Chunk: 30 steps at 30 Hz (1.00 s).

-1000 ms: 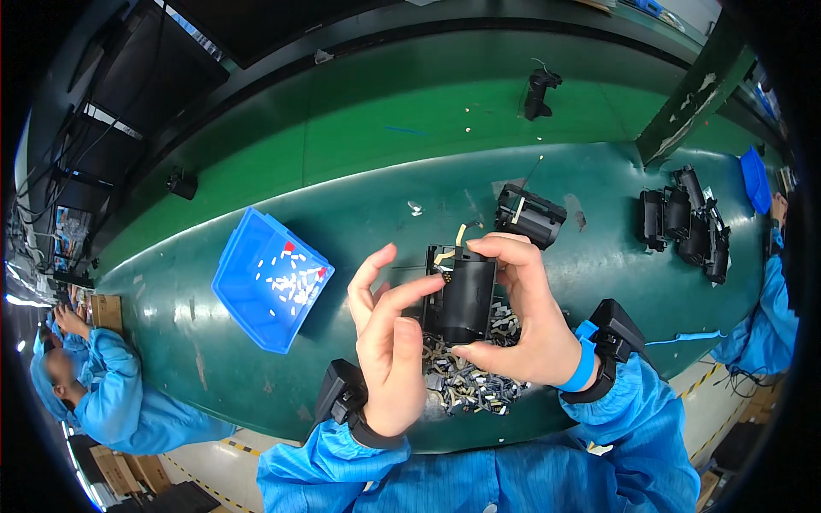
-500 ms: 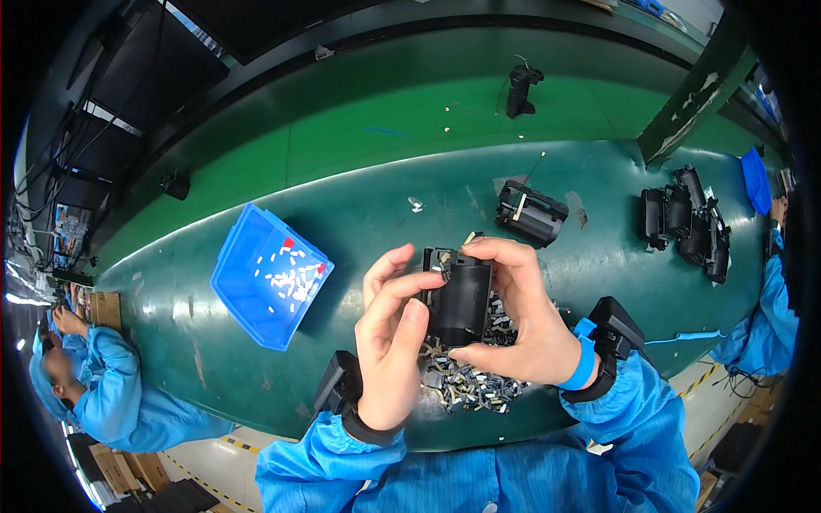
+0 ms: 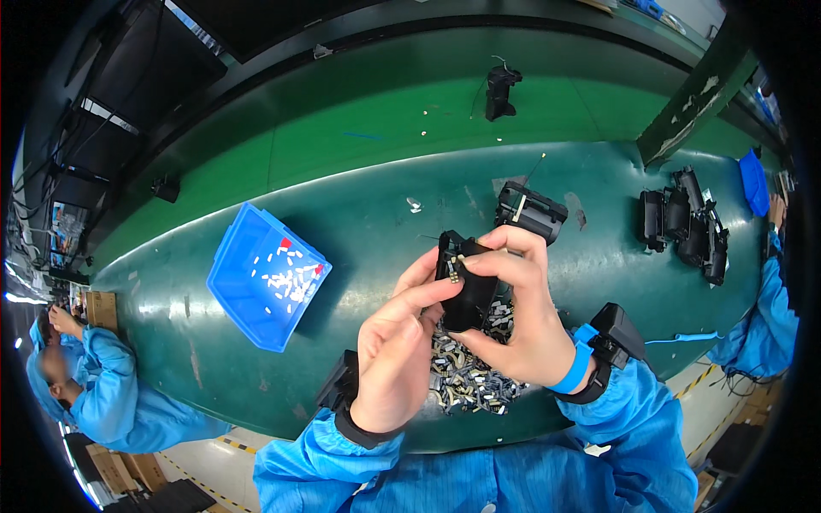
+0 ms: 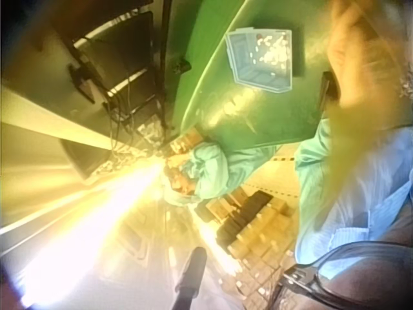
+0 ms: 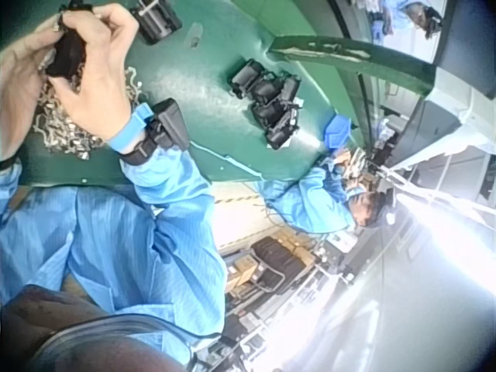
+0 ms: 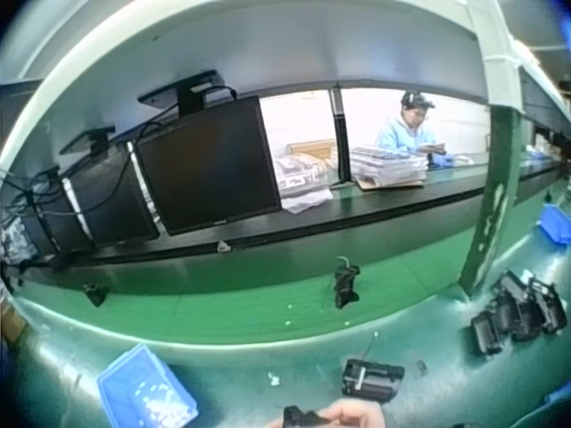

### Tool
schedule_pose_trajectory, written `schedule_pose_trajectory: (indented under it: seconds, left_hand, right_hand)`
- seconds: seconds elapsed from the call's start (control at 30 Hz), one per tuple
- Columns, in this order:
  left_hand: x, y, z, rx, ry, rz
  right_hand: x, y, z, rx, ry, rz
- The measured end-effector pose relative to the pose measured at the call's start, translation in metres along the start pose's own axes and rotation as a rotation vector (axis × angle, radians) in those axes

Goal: Manually assemble wires and small components into a plastic electronic housing.

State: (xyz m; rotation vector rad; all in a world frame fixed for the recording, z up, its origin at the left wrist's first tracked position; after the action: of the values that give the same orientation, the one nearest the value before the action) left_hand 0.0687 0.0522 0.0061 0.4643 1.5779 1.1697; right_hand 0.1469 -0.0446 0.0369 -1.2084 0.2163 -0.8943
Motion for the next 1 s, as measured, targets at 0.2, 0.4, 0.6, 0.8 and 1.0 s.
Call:
schedule_pose_trajectory:
  seconds: [0.2,0.4,0.6,0.8,1.0]
  left_hand:
    - [0.000,0.001,0.001,-0.087,-0.040,0.029]
    - [0.002,-0.005,0.003,-0.083,0.008,0.121]
    - [-0.003,-0.007,0.002,-0.059,-0.038,0.172]
    - [-0.011,0.002,0.001,-0.171,-0.082,0.447]
    - [-0.017,-0.020,0.001,0.138,-0.215,-0.028]
  right_hand:
    - [-0.005,-0.010,0.000,0.058,-0.006,-0.113]
    - [-0.004,-0.018,0.002,0.043,-0.112,-0.064]
    - [0.030,0.005,0.012,-0.186,-0.107,0.104]
    - [0.029,0.014,0.009,-0.374,-0.122,0.271]
    - [0.042,-0.027,0.014,0.157,0.128,-0.424]
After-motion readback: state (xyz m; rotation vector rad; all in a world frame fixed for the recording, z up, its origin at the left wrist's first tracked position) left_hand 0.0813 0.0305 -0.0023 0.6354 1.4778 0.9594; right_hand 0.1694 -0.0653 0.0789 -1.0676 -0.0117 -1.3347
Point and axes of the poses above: each hand's wrist, its own z-axis towards the middle knuckle, its own x-axis out of the back of the hand, y = z × x, the point moved 9 cm from there along z, towards the middle knuckle, and after that the axes turned 4 degrees about -x, right-handed, at the moved point
